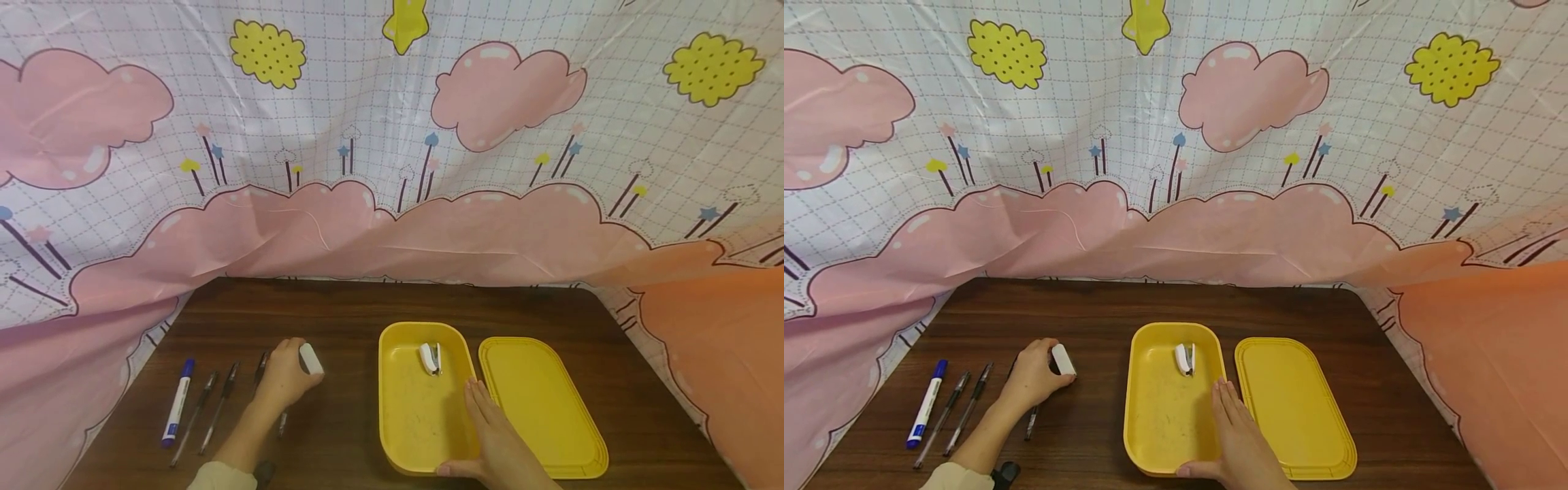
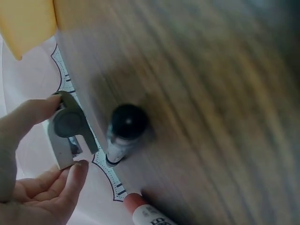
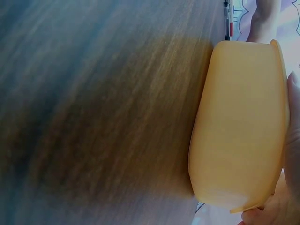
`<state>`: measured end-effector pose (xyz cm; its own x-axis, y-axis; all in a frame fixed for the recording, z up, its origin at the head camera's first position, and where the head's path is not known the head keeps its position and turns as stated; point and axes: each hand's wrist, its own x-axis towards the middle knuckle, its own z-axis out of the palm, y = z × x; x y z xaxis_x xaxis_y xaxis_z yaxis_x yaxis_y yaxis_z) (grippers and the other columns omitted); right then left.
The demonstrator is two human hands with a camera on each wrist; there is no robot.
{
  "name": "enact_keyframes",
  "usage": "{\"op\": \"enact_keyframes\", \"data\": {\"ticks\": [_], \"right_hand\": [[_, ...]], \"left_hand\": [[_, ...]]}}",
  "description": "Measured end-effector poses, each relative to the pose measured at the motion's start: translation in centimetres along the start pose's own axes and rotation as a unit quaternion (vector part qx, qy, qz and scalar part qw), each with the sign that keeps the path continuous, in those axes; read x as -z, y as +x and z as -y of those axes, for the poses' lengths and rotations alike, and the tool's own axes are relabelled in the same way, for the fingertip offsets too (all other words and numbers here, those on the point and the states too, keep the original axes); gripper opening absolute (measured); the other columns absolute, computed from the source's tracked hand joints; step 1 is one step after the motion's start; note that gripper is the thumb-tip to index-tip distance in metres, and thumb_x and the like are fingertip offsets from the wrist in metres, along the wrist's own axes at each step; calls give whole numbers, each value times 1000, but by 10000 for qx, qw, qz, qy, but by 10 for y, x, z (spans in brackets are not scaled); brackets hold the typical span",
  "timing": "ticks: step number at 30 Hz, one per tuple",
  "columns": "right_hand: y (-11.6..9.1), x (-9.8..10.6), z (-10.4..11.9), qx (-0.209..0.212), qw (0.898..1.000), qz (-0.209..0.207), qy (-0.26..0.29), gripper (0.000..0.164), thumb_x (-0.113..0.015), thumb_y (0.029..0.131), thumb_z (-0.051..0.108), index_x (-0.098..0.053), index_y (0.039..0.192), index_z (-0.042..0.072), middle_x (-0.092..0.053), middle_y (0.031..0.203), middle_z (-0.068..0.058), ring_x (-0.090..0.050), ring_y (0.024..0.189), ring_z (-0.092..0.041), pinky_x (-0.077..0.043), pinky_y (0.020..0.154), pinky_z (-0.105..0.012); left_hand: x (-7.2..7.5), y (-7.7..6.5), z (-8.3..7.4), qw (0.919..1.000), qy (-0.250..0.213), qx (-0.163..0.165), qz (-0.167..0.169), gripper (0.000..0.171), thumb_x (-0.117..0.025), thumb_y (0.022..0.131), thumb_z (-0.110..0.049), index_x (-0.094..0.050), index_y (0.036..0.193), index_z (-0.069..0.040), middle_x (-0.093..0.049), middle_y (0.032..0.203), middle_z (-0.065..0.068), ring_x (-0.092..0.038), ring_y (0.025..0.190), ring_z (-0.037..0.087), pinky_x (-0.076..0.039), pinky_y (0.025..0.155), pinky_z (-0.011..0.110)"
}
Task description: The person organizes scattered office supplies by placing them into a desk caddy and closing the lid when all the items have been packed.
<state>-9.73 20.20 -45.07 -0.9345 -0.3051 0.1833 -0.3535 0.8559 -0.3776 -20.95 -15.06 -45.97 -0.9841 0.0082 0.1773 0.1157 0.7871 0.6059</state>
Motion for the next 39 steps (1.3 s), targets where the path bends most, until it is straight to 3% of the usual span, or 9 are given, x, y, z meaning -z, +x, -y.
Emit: {"op": "enact_keyframes", "data": {"ticks": [11,24,39], "right_hand": [[0,0,1,-119,9998,128,123,128,-65,61,78,-28,147,-9,-25,156,-27,-27,144,-42,-29,111,-57],[0,1,0,-151,9997,166,116,127,-63,63,79,-27,147,-9,-24,156,-28,-26,144,-43,-29,111,-56],[-1,4,0,-287,9989,315,219,127,-64,63,78,-24,149,-6,-21,157,-26,-24,145,-42,-30,111,-58]], "left_hand": [[4,7,-13,9987,-67,-316,-384,71,-86,68,-20,-53,122,11,-61,113,26,-62,98,38,-58,80,46],[19,20,-68,9945,-697,-512,-599,72,-86,68,-27,-54,125,4,-61,118,18,-61,108,35,-55,89,46],[8,24,-123,9753,-1347,-1346,-1120,69,-89,64,-26,-58,120,0,-64,111,12,-64,96,27,-56,84,37]]}}
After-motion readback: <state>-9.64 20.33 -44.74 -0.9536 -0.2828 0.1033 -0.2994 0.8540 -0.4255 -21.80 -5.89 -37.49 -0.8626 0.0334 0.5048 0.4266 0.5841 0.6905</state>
